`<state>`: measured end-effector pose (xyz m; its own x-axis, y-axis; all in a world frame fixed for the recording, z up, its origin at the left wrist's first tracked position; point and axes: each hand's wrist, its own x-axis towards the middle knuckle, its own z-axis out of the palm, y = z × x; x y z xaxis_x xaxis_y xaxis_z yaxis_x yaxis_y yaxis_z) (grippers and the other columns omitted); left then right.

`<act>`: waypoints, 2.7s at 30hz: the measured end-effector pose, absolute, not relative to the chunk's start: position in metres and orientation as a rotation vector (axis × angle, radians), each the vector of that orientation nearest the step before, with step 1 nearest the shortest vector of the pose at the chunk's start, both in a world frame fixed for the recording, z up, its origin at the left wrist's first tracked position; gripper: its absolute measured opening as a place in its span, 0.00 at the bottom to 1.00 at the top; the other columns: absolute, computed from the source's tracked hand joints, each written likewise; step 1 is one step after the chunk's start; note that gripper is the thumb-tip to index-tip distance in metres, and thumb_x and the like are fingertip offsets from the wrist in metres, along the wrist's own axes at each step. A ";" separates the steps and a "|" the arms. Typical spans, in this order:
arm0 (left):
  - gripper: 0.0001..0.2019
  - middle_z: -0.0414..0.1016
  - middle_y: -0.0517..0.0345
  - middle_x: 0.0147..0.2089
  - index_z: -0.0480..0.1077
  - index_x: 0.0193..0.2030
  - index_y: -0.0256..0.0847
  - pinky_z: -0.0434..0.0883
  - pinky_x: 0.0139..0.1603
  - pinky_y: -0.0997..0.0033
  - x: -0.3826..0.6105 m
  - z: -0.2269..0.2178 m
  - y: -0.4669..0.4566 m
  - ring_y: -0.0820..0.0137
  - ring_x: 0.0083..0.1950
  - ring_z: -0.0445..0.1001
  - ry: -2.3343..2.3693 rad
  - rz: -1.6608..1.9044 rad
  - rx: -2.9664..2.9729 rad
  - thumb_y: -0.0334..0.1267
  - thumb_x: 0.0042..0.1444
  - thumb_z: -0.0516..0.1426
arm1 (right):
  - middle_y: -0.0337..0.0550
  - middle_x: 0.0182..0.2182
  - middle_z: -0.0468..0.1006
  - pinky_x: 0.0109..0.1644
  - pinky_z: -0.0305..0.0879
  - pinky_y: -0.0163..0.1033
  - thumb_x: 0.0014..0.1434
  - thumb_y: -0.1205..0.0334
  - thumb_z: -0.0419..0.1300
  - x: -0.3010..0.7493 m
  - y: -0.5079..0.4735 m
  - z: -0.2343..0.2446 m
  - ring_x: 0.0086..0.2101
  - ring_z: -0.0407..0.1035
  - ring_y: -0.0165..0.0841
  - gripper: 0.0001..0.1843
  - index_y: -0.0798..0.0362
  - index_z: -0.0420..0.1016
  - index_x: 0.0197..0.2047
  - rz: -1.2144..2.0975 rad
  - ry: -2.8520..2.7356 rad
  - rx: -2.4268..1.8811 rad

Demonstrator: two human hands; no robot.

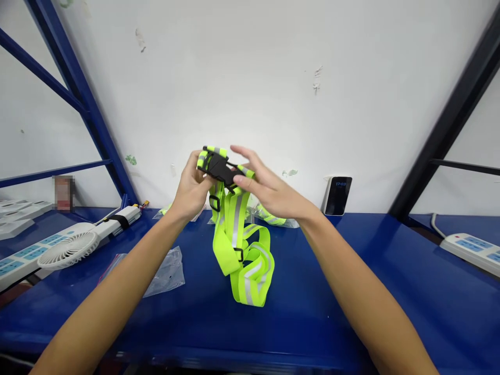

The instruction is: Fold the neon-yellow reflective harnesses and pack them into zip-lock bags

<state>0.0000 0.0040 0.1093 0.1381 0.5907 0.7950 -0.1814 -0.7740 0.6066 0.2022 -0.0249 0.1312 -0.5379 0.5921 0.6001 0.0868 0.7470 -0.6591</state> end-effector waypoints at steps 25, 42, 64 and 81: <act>0.25 0.79 0.54 0.40 0.72 0.47 0.39 0.73 0.45 0.65 0.045 0.113 0.035 0.65 0.42 0.78 0.480 1.392 1.375 0.39 0.41 0.72 | 0.44 0.46 0.79 0.45 0.72 0.44 0.57 0.59 0.64 0.219 0.021 0.121 0.39 0.75 0.36 0.17 0.49 0.78 0.50 0.346 -1.682 -0.602; 0.13 0.77 0.57 0.28 0.77 0.33 0.36 0.73 0.39 0.65 0.036 0.078 0.069 0.64 0.36 0.75 0.573 1.395 1.547 0.37 0.39 0.69 | 0.43 0.40 0.76 0.49 0.66 0.45 0.53 0.70 0.55 0.199 0.037 0.094 0.44 0.69 0.38 0.11 0.50 0.75 0.38 0.352 -1.637 -0.467; 0.17 0.74 0.53 0.58 0.71 0.54 0.44 0.63 0.65 0.59 0.041 0.079 0.062 0.60 0.63 0.67 0.518 1.542 1.859 0.34 0.56 0.57 | 0.42 0.53 0.76 0.59 0.68 0.53 0.47 0.67 0.61 0.193 0.031 0.101 0.52 0.72 0.41 0.32 0.45 0.60 0.56 1.011 -1.368 -0.393; 0.17 0.72 0.54 0.55 0.66 0.53 0.44 0.66 0.58 0.66 0.065 0.078 0.047 0.63 0.58 0.69 0.549 1.772 1.738 0.32 0.56 0.55 | 0.40 0.40 0.76 0.56 0.67 0.48 0.48 0.66 0.58 0.184 0.033 0.100 0.46 0.70 0.38 0.14 0.49 0.65 0.41 0.849 -1.184 -0.580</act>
<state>0.0646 0.0468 0.0778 0.0278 0.6628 0.7483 -0.1235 -0.7405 0.6606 0.1839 0.0329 0.1000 0.1388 0.8202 0.5550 -0.2627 0.5708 -0.7779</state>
